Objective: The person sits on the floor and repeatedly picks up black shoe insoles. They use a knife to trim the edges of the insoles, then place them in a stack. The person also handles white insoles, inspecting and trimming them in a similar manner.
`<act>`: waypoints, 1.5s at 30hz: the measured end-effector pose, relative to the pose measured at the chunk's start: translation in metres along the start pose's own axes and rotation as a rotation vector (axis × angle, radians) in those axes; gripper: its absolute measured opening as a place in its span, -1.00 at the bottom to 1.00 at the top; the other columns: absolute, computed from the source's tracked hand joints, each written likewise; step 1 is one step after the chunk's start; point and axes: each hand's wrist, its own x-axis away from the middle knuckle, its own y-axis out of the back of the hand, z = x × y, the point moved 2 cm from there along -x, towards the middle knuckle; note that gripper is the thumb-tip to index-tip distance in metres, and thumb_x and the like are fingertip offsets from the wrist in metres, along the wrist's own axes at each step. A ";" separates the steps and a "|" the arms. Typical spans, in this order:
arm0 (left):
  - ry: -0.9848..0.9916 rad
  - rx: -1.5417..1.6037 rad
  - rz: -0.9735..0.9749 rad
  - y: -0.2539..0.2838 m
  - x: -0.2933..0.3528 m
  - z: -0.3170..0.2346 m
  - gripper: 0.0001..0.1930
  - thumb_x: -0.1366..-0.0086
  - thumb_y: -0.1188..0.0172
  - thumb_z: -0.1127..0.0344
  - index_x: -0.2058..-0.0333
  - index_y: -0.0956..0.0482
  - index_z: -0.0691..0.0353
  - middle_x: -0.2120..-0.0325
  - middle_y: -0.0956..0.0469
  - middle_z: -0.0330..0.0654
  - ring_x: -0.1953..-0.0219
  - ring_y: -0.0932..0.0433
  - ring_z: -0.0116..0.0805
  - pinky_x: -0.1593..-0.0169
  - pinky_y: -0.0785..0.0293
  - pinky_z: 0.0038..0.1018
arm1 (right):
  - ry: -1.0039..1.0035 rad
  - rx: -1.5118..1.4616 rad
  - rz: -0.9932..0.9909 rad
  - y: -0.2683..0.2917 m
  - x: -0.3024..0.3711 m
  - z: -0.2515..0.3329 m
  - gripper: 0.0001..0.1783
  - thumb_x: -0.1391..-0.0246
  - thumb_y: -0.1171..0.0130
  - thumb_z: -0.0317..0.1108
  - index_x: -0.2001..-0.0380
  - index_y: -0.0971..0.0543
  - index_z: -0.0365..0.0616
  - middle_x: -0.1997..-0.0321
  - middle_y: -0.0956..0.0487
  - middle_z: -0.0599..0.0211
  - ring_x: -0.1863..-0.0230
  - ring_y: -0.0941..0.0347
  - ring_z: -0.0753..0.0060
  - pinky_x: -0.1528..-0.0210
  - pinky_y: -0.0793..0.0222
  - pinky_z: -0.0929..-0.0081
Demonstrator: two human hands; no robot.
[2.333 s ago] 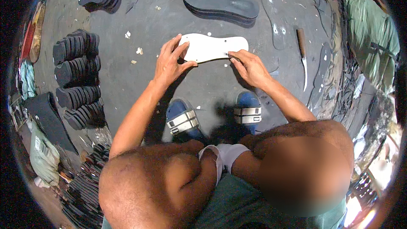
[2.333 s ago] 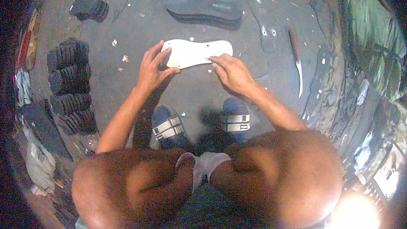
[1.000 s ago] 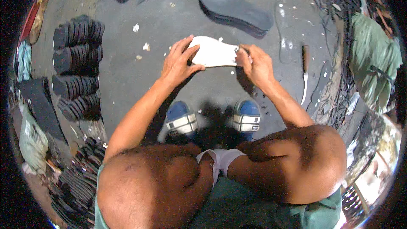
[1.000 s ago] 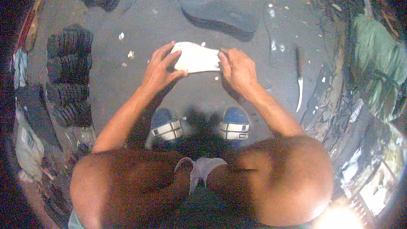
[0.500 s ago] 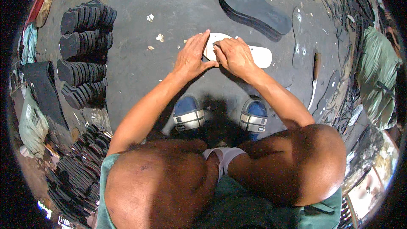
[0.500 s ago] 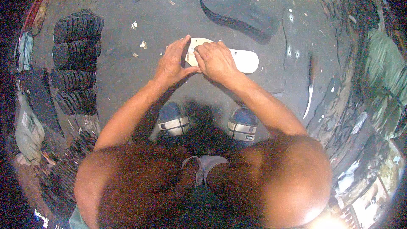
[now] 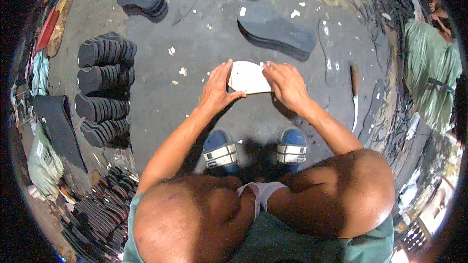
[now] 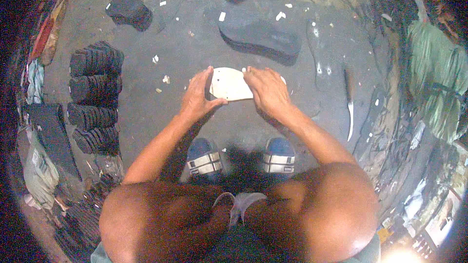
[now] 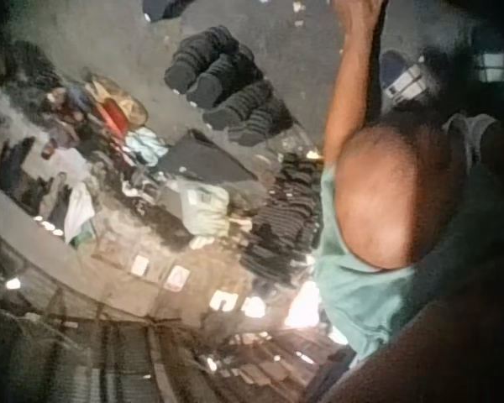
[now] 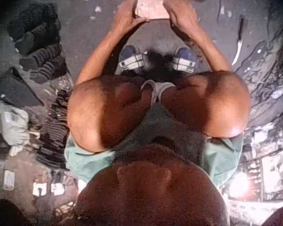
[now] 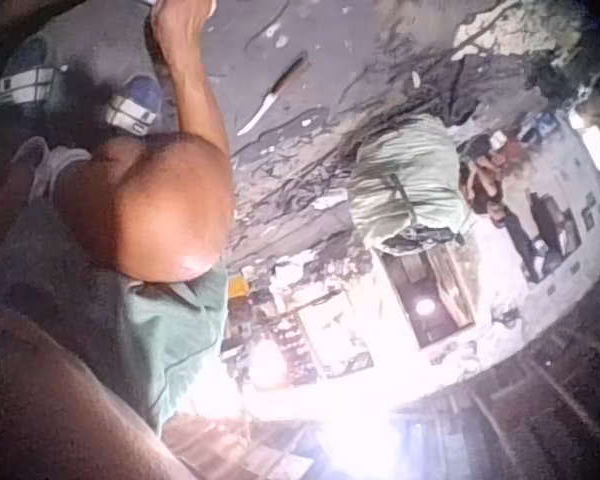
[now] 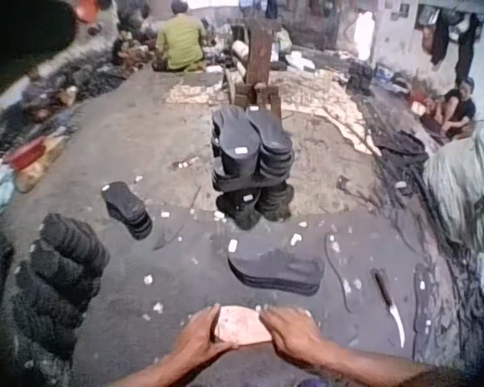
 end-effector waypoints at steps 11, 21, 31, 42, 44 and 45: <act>0.557 1.004 -0.356 -0.023 -0.027 -0.005 -0.34 -0.35 -0.39 0.24 -0.32 -0.27 0.15 -0.16 -0.51 -0.12 -0.13 -0.52 -0.29 -0.14 -0.51 -0.21 | -0.028 0.068 0.036 0.094 -0.075 -0.038 -0.13 0.07 -0.57 -0.09 -0.27 -0.49 -0.26 -0.29 -0.55 -0.02 -0.29 -0.49 -0.07 -0.30 -0.38 0.13; 0.810 1.620 -0.205 -0.072 -0.122 -0.088 0.00 -0.25 -0.41 -0.23 -0.42 -0.20 0.32 -0.38 -0.32 -0.04 -0.42 -0.27 -0.09 -0.45 -0.18 -0.05 | -0.700 -0.571 0.400 0.063 -0.106 -0.119 -0.25 -0.13 -0.47 0.01 -0.25 -0.54 -0.24 -0.09 -0.66 0.16 -0.09 -0.56 0.28 -0.15 -0.47 0.32; 0.461 0.594 -0.044 0.045 -0.097 -0.082 0.07 -0.15 -0.52 -0.07 -0.40 -0.11 0.46 -0.14 -0.50 0.17 -0.12 -0.58 0.05 -0.19 -0.51 -0.06 | -0.853 -1.559 -0.265 0.014 -0.001 -0.033 -0.39 -0.29 -0.34 -0.18 -0.27 -0.39 -0.19 -0.17 -0.62 0.26 -0.03 -0.60 0.36 0.01 -0.63 0.32; 0.216 -0.305 -0.140 0.067 -0.032 -0.013 0.21 -0.03 -0.57 -0.09 -0.48 -0.02 0.32 -0.11 -0.45 0.16 -0.16 -0.44 0.15 -0.21 -0.33 0.00 | -0.915 -1.348 -0.389 0.008 0.038 -0.040 -0.54 -0.31 -0.32 -0.20 -0.17 -0.50 -0.14 0.01 -0.66 0.36 0.30 -0.59 0.56 0.23 -0.57 0.54; 0.307 -0.015 -0.295 0.081 -0.039 0.010 0.19 -0.07 -0.56 -0.12 -0.47 -0.04 0.33 -0.17 -0.44 0.18 -0.22 -0.44 0.12 -0.26 -0.34 0.02 | -0.895 -1.306 -0.439 0.007 0.035 -0.046 -0.55 -0.33 -0.30 -0.20 -0.17 -0.50 -0.15 -0.01 -0.66 0.37 0.26 -0.59 0.55 0.19 -0.57 0.54; 0.360 0.207 -0.453 0.094 -0.044 0.026 0.17 -0.10 -0.54 -0.15 -0.46 -0.05 0.33 -0.19 -0.43 0.17 -0.22 -0.46 0.10 -0.28 -0.37 0.01 | -0.865 -1.311 -0.417 0.009 0.035 -0.052 -0.54 -0.33 -0.29 -0.20 -0.18 -0.49 -0.16 -0.04 -0.65 0.38 0.23 -0.59 0.57 0.17 -0.58 0.54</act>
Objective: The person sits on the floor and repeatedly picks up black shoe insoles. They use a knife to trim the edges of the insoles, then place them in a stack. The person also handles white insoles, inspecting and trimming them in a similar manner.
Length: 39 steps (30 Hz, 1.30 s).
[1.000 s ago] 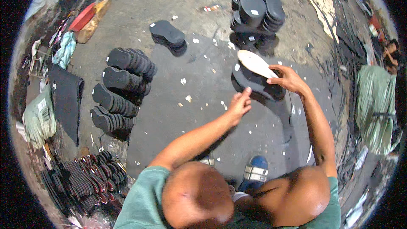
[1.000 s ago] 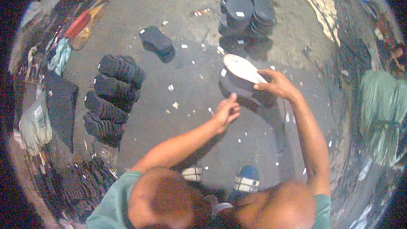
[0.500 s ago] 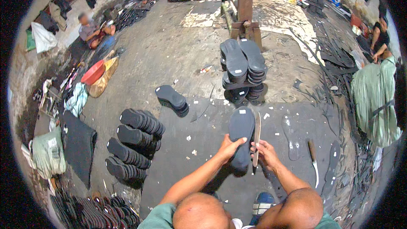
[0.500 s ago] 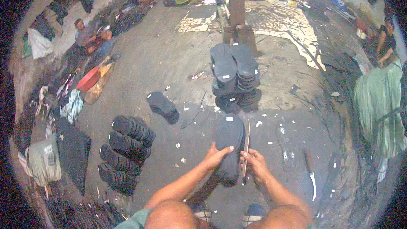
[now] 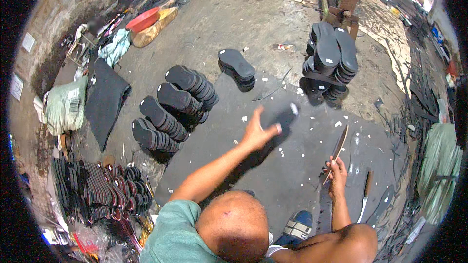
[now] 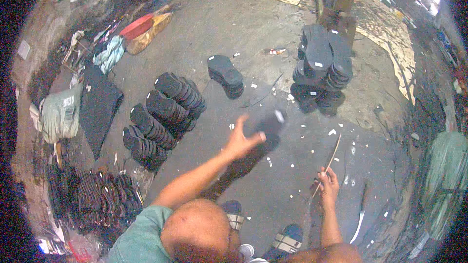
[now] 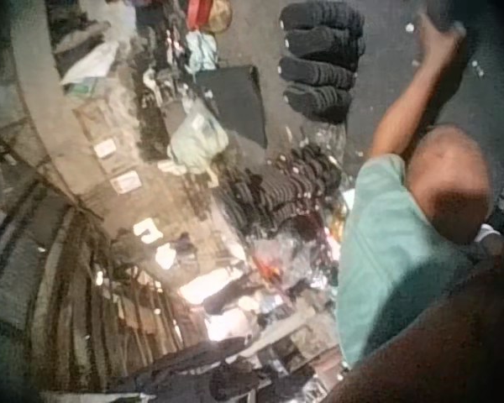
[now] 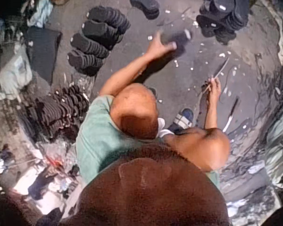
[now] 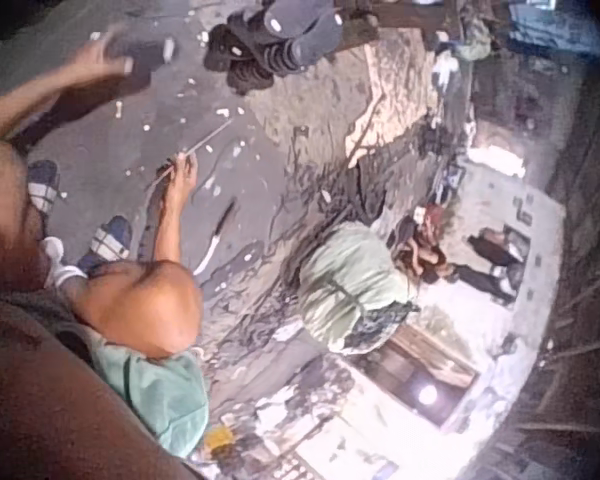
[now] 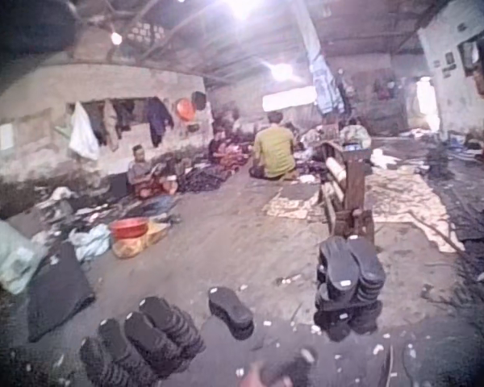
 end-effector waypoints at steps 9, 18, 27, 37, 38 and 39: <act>0.451 1.191 -0.570 0.220 -0.257 0.109 -0.45 -0.50 -0.10 -0.02 -0.27 -0.42 0.25 -0.20 -0.53 0.03 -0.21 -0.52 0.08 -0.31 -0.38 0.12 | -0.027 0.049 -0.024 0.003 -0.007 0.017 -0.51 -0.36 -0.27 -0.19 -0.25 -0.47 -0.15 -0.18 -0.61 0.36 0.07 -0.57 0.61 0.16 -0.56 0.63; 0.642 1.021 -0.584 0.196 -0.322 0.207 -0.35 -0.36 -0.34 0.23 -0.29 -0.36 0.47 -0.24 -0.49 0.14 -0.17 -0.57 0.04 -0.21 -0.53 -0.04 | 0.019 0.145 -0.047 0.003 -0.029 0.034 -0.49 -0.37 -0.24 -0.19 -0.27 -0.46 -0.17 -0.23 -0.60 0.32 -0.03 -0.59 0.56 0.16 -0.51 0.68; 0.676 0.819 -0.728 0.156 -0.273 0.156 0.03 -0.33 -0.38 0.17 -0.43 0.22 0.49 -0.45 -0.13 0.24 -0.39 -0.34 0.05 -0.40 -0.30 -0.13 | 0.030 0.102 -0.100 0.031 -0.045 0.039 -0.49 -0.38 -0.22 -0.19 -0.28 -0.45 -0.17 -0.25 -0.59 0.29 -0.07 -0.59 0.48 -0.02 -0.56 0.49; 0.195 0.351 -0.752 0.082 -0.226 0.062 -0.16 -0.40 -0.30 -0.01 -0.37 -0.21 0.54 -0.40 -0.26 0.24 -0.41 -0.29 0.06 -0.44 -0.18 -0.13 | -0.003 0.253 -0.163 0.037 -0.040 0.054 -0.45 -0.38 -0.22 -0.17 -0.31 -0.42 -0.22 -0.31 -0.55 0.26 -0.14 -0.54 0.51 0.08 -0.53 0.50; 0.111 0.397 -0.659 0.071 -0.218 0.026 -0.16 -0.40 -0.30 -0.04 -0.39 -0.19 0.48 -0.35 -0.33 0.21 -0.34 -0.37 0.00 -0.39 -0.25 -0.16 | 0.057 0.243 -0.170 0.035 -0.041 0.070 -0.44 -0.38 -0.22 -0.17 -0.31 -0.42 -0.22 -0.32 -0.54 0.24 -0.15 -0.53 0.48 0.05 -0.55 0.49; 0.030 0.445 -0.564 0.062 -0.209 -0.011 -0.15 -0.41 -0.29 -0.08 -0.40 -0.18 0.42 -0.30 -0.40 0.17 -0.26 -0.45 -0.06 -0.33 -0.32 -0.19 | 0.111 0.234 -0.168 0.032 -0.044 0.084 -0.44 -0.38 -0.21 -0.17 -0.31 -0.42 -0.22 -0.33 -0.53 0.23 -0.16 -0.53 0.46 0.01 -0.56 0.47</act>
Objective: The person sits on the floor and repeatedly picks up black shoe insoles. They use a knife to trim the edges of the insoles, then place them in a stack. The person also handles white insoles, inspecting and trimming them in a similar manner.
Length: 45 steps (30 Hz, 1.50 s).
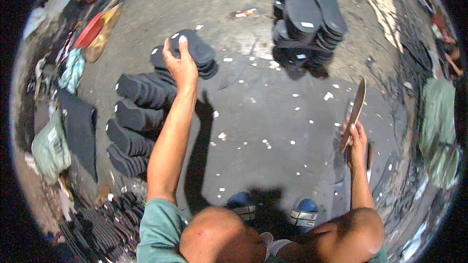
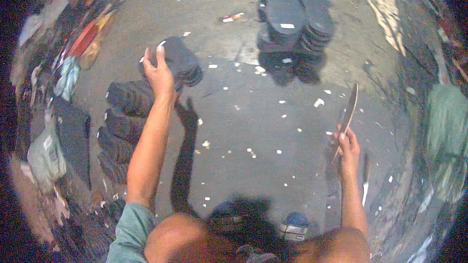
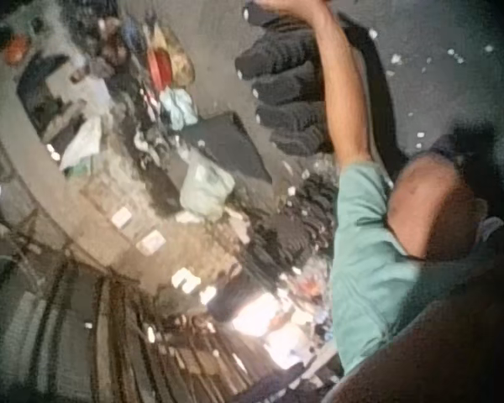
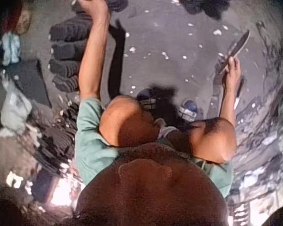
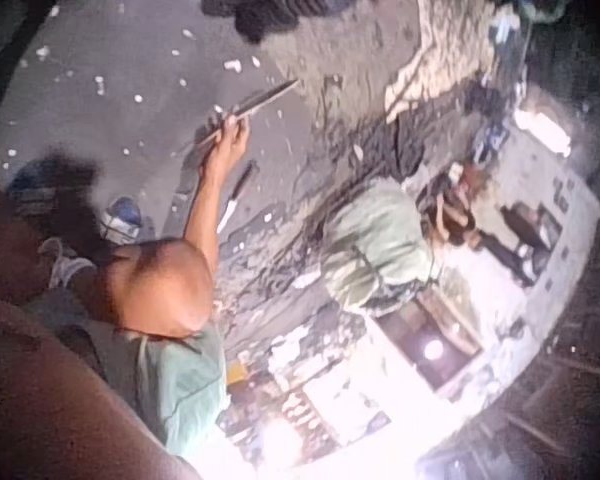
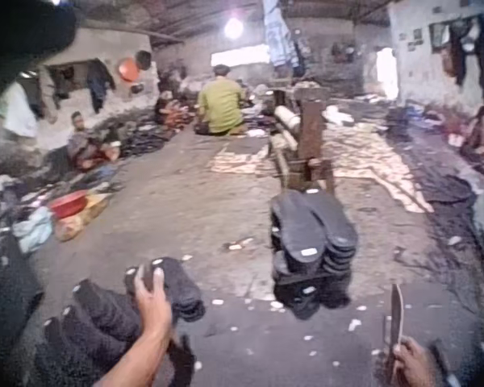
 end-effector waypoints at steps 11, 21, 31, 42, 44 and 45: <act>0.415 -0.076 0.835 -0.254 0.023 -0.050 0.39 -0.02 -0.50 -0.30 -0.45 0.18 0.57 -0.41 -0.19 0.34 -0.48 -0.16 0.12 -0.47 -0.15 -0.06 | 0.206 -0.003 0.039 -0.002 -0.004 0.061 -0.47 -0.39 -0.17 -0.22 -0.32 -0.41 -0.22 -0.35 -0.52 0.20 -0.20 -0.52 0.35 -0.16 -0.54 0.37; 0.462 0.422 0.925 -0.141 0.056 -0.089 -0.41 -0.22 -0.43 0.12 -0.04 -0.57 0.54 0.08 -0.69 0.11 0.11 -0.72 -0.12 -0.04 -0.65 -0.27 | 0.373 0.383 -0.093 0.041 0.061 0.060 -0.25 -0.08 -0.49 -0.20 -0.31 -0.48 -0.17 -0.30 -0.56 0.13 -0.26 -0.50 0.15 -0.34 -0.38 0.19; 1.512 0.246 1.516 0.045 0.275 0.001 -0.19 -0.36 -0.29 -0.15 -0.35 -0.35 0.38 -0.32 -0.42 0.07 -0.19 -0.57 -0.25 -0.23 -0.56 -0.33 | 1.095 1.102 0.923 -0.083 0.107 0.066 -0.36 -0.10 -0.39 -0.02 -0.21 -0.54 0.00 -0.35 -0.52 0.24 -0.30 -0.45 0.15 -0.46 -0.19 -0.05; -0.170 -0.620 1.824 0.043 0.300 -0.033 0.03 -0.19 -0.46 0.00 -0.46 -0.09 0.34 -0.30 -0.36 0.17 -0.33 -0.36 0.18 -0.41 -0.28 -0.11 | 0.942 1.116 0.765 -0.066 0.118 0.058 0.14 0.08 -0.43 0.31 -0.39 -0.32 -0.23 -0.52 -0.28 -0.03 -0.49 -0.24 -0.06 -0.58 0.08 -0.20; -0.386 -0.670 1.727 0.039 0.301 -0.046 0.02 -0.16 -0.48 0.08 -0.47 -0.09 0.28 -0.27 -0.36 0.14 -0.30 -0.36 0.22 -0.40 -0.29 -0.07 | 0.880 1.196 0.773 -0.078 0.118 0.062 0.17 0.10 -0.44 0.31 -0.38 -0.31 -0.30 -0.48 -0.31 -0.12 -0.48 -0.23 -0.09 -0.57 0.09 -0.22; -0.461 -0.669 1.695 0.035 0.303 -0.048 0.03 -0.14 -0.50 0.12 -0.48 -0.09 0.23 -0.26 -0.36 0.13 -0.29 -0.35 0.23 -0.40 -0.29 -0.05 | 0.845 1.243 0.784 -0.080 0.116 0.053 0.15 0.07 -0.42 0.29 -0.38 -0.29 -0.32 -0.46 -0.32 -0.15 -0.48 -0.23 -0.10 -0.57 0.09 -0.22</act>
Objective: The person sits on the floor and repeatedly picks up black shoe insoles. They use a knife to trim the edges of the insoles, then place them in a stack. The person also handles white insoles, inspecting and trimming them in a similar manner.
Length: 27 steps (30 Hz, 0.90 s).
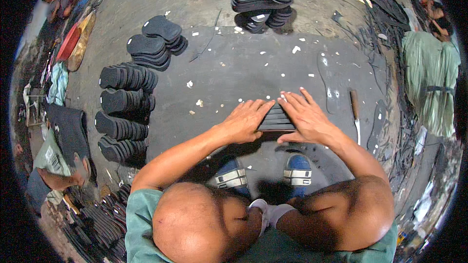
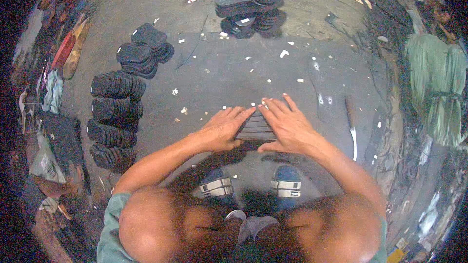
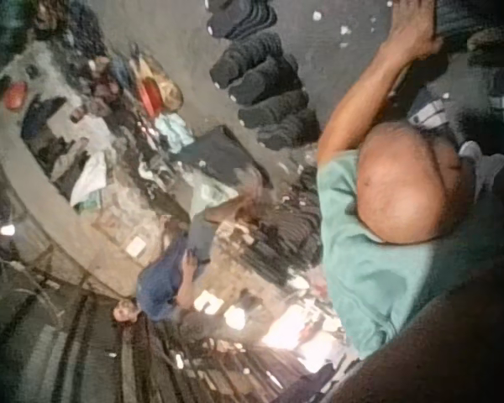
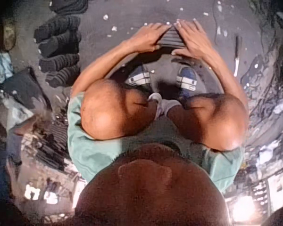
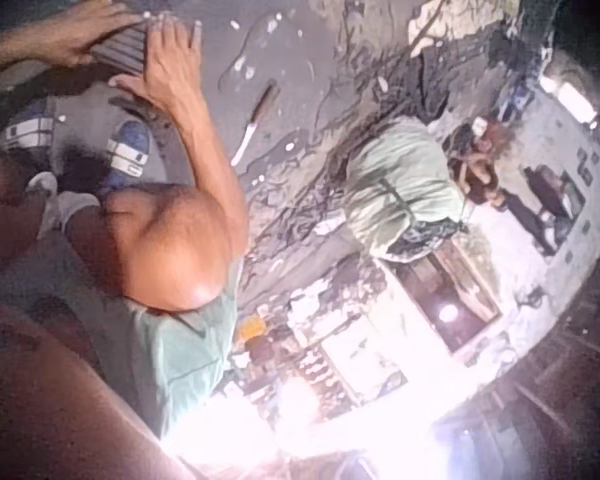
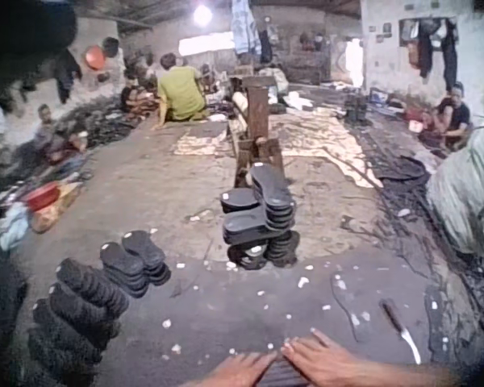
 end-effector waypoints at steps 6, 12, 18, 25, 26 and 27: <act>-0.092 -0.200 -0.306 -0.015 -0.004 0.012 0.06 -0.06 -0.54 0.21 -0.49 -0.11 0.05 -0.24 -0.35 0.08 -0.26 -0.37 0.15 -0.38 -0.30 -0.03 | -0.128 -0.012 -0.052 -0.065 0.005 -0.027 0.10 0.07 -0.45 0.17 -0.38 -0.27 -0.30 -0.31 -0.42 -0.12 -0.34 -0.33 -0.11 -0.47 -0.04 -0.27; -0.181 0.021 -0.298 0.007 0.025 0.020 -0.06 -0.06 -0.54 0.22 -0.42 -0.28 0.05 -0.21 -0.42 0.11 -0.24 -0.43 0.19 -0.28 -0.41 -0.01 | -0.110 -0.076 -0.090 -0.070 0.010 -0.028 0.10 0.15 -0.53 0.05 -0.38 -0.26 -0.24 -0.31 -0.39 -0.10 -0.36 -0.31 -0.14 -0.52 0.04 -0.30; -0.574 -0.023 -0.412 0.096 0.013 -0.090 -0.13 -0.02 -0.56 0.22 -0.34 -0.41 -0.03 -0.31 -0.40 0.02 -0.21 -0.50 0.10 -0.23 -0.45 -0.01 | -0.109 -0.412 -0.450 -0.098 0.024 -0.028 0.14 0.23 -0.61 -0.03 -0.38 -0.25 -0.17 -0.37 -0.34 -0.04 -0.48 -0.18 -0.17 -0.57 0.22 -0.35; -0.295 -0.309 -0.315 0.075 -0.008 -0.050 -0.15 -0.06 -0.52 0.11 -0.37 -0.40 -0.10 -0.41 -0.27 -0.03 -0.25 -0.37 0.13 -0.29 -0.36 -0.01 | -0.359 -0.409 -0.368 -0.131 0.021 -0.032 0.31 0.31 -0.66 0.02 -0.44 -0.15 -0.19 -0.36 -0.34 -0.10 -0.47 -0.17 -0.24 -0.53 0.09 -0.30; -0.263 -0.303 -0.280 0.079 0.001 -0.042 -0.14 -0.06 -0.52 0.11 -0.37 -0.40 -0.10 -0.41 -0.26 -0.04 -0.25 -0.38 0.14 -0.28 -0.37 -0.02 | -0.363 -0.378 -0.337 -0.129 0.025 -0.033 0.28 0.33 -0.66 -0.05 -0.43 -0.17 -0.20 -0.32 -0.36 -0.10 -0.44 -0.20 -0.23 -0.51 0.04 -0.26; -0.198 -0.336 -0.255 0.073 0.013 -0.029 -0.11 -0.03 -0.54 0.12 -0.38 -0.39 -0.11 -0.37 -0.30 -0.05 -0.25 -0.37 0.13 -0.28 -0.37 -0.03 | -0.313 -0.373 -0.348 -0.114 0.022 -0.027 0.22 0.33 -0.63 -0.16 -0.41 -0.21 -0.19 -0.30 -0.37 -0.11 -0.36 -0.26 -0.23 -0.50 -0.01 -0.18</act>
